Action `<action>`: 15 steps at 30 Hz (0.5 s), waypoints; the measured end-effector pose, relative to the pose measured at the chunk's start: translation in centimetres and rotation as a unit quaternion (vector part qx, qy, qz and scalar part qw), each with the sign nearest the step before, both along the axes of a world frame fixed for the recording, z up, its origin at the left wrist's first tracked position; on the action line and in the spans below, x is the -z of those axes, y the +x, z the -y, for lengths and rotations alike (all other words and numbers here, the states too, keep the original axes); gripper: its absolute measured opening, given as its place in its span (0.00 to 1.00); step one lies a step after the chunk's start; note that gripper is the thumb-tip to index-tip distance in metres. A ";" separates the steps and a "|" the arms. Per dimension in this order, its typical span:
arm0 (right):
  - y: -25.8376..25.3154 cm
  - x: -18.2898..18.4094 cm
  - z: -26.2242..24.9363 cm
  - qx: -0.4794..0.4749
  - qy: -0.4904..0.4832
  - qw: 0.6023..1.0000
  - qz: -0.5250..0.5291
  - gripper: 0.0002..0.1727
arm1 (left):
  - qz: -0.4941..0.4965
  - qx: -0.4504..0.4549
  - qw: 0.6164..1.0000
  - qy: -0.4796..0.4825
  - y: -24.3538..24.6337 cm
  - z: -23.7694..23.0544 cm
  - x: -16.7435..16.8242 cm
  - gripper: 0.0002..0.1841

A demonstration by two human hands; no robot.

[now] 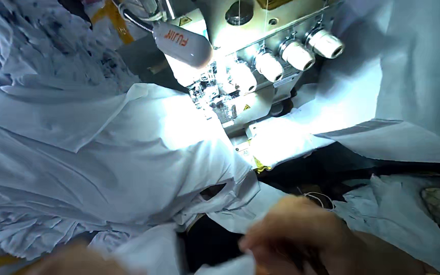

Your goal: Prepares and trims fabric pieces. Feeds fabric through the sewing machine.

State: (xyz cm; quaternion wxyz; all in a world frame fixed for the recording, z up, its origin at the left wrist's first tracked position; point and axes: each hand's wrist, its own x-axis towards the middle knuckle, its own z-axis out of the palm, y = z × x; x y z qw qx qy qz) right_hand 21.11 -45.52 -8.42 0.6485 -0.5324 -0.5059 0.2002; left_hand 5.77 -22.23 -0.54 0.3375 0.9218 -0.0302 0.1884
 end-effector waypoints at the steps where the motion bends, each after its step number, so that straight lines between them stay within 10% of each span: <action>1: 0.3 1.3 -0.7 0.044 -0.020 0.999 0.006 0.08 | 0.041 -0.043 0.996 0.071 2.1 -0.6 1.2 0.10; 5: 2.7 7.2 -3.4 0.179 -0.099 0.978 -0.039 0.13 | 0.084 0.000 0.994 0.076 13.3 -3.0 8.0 0.09; 9: 4.5 7.3 -5.0 0.280 0.036 0.959 0.000 0.12 | 0.021 0.057 0.997 0.043 13.3 -2.7 7.8 0.10; 12: 4.1 6.1 -7.7 0.205 0.118 0.972 -0.003 0.22 | 0.023 0.070 0.997 0.009 10.6 -1.7 6.1 0.10; 15: 1.0 6.0 -10.0 0.060 0.149 0.985 -0.056 0.09 | 0.024 -0.004 1.000 0.020 6.5 -2.2 3.6 0.07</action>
